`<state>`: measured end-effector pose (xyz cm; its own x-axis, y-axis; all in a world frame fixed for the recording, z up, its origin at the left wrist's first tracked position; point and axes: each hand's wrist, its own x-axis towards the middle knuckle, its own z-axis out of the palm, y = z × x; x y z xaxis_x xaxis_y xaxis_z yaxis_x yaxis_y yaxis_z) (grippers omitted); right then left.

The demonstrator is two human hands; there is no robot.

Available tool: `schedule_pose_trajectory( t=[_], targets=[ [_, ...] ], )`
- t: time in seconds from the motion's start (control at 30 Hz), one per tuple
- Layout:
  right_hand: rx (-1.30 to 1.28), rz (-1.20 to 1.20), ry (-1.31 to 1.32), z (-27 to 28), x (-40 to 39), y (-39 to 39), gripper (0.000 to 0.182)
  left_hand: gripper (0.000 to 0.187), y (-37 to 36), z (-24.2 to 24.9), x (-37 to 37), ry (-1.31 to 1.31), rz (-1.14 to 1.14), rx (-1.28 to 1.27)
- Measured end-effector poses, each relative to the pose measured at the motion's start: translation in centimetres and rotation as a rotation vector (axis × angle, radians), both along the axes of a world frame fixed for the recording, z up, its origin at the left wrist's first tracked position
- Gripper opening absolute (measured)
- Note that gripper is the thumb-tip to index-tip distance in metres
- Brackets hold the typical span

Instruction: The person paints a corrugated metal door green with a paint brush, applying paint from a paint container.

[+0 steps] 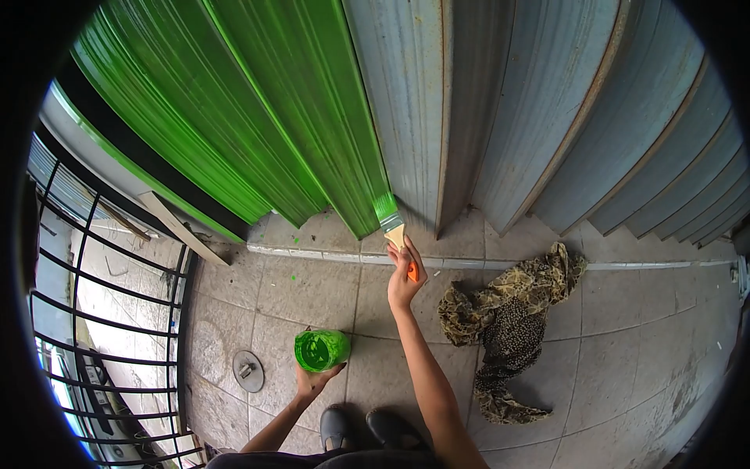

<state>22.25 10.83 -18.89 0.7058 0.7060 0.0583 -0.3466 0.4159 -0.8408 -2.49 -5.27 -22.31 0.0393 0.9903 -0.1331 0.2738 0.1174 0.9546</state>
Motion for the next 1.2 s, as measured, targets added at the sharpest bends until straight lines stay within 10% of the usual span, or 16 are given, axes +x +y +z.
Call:
schedule_pose_trajectory(
  t=[0.2,0.53,0.9,1.2],
  targets=[
    [-0.120,-0.046,0.062,-1.8,-0.2,-0.2,0.033,0.097,-0.2,-2.2,-0.7,-0.092,-0.007,-0.026],
    [0.193,0.004,0.007,10.9,0.4,-0.3,0.037,0.097,0.2,1.3,0.9,-0.028,0.032,0.043],
    [-0.106,-0.044,-0.231,-2.4,0.4,-0.4,0.029,0.099,0.2,0.6,0.5,-0.017,0.013,0.034],
    [0.142,-0.019,-0.283,11.1,1.1,0.9,0.032,0.098,0.2,1.0,0.7,-0.004,0.015,0.041]
  ],
)
